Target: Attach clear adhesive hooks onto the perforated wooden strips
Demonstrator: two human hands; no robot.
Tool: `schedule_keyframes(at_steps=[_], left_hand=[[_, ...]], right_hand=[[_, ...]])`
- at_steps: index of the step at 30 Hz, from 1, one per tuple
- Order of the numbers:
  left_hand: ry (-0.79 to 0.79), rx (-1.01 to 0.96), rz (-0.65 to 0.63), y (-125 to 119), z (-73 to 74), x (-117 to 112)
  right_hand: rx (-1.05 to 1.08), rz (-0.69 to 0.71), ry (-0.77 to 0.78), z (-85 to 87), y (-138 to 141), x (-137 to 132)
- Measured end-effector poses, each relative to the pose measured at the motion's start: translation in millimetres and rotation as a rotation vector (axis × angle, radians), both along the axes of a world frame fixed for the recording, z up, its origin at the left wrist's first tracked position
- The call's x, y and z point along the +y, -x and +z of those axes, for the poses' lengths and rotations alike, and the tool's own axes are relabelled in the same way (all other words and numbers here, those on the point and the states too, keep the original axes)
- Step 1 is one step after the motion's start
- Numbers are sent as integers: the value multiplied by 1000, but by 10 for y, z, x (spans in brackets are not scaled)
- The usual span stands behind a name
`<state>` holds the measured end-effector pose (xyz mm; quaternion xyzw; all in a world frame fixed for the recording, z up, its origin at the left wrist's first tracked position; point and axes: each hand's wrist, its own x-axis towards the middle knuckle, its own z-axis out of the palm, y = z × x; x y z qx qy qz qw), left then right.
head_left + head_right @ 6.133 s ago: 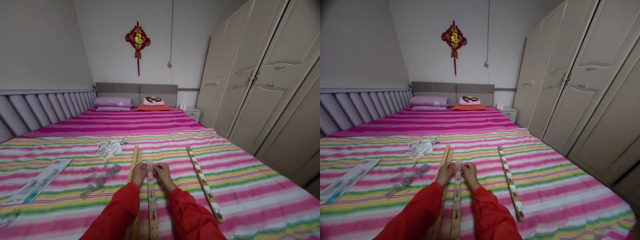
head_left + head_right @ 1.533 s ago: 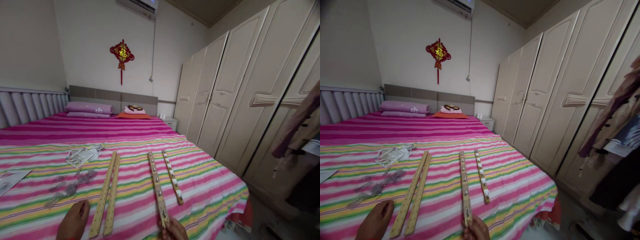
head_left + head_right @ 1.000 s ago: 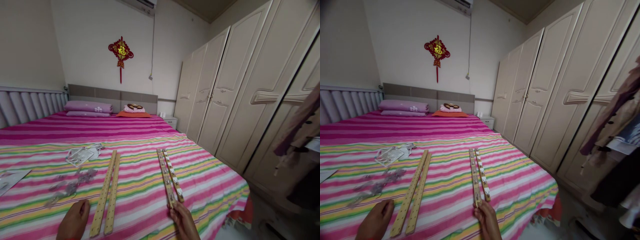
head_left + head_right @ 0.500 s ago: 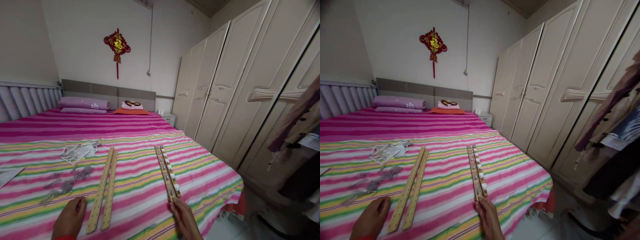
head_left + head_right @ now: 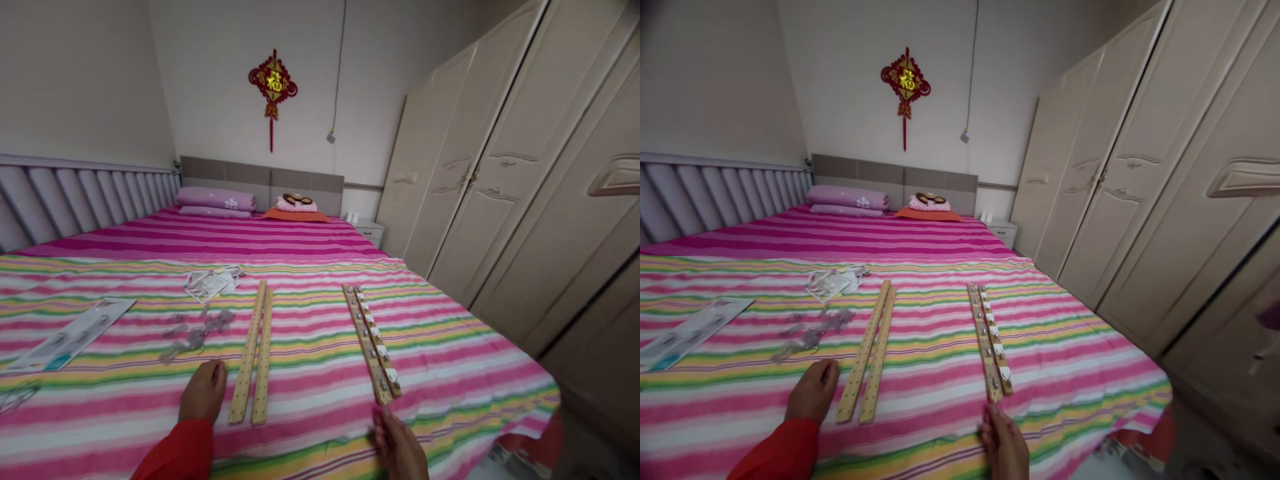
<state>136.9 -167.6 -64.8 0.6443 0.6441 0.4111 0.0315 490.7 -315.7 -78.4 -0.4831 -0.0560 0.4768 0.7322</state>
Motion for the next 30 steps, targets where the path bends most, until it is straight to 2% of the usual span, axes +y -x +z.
schedule_keyframes(at_steps=[2,6,9,12,16,19,22,30], left_hand=[[-4,16,-6,14,-13,10],[-39,53,-15,40,-66,36],[-80,53,-18,47,-105,48],[-124,54,-10,46,-120,50],[-142,71,-5,31,-102,30],[-148,76,12,10,-82,10],[-143,79,15,-1,-73,3],[-133,59,12,9,-79,3]], right_hand=[[-56,135,24,-36,250,-20],[-192,544,-10,37,865,65],[-356,685,-89,151,1250,268],[-508,659,-124,235,1506,517],[-915,556,-32,296,1693,747],[-1155,542,25,336,1768,808],[-1210,571,19,382,1817,828],[-1181,611,90,442,1811,865]])
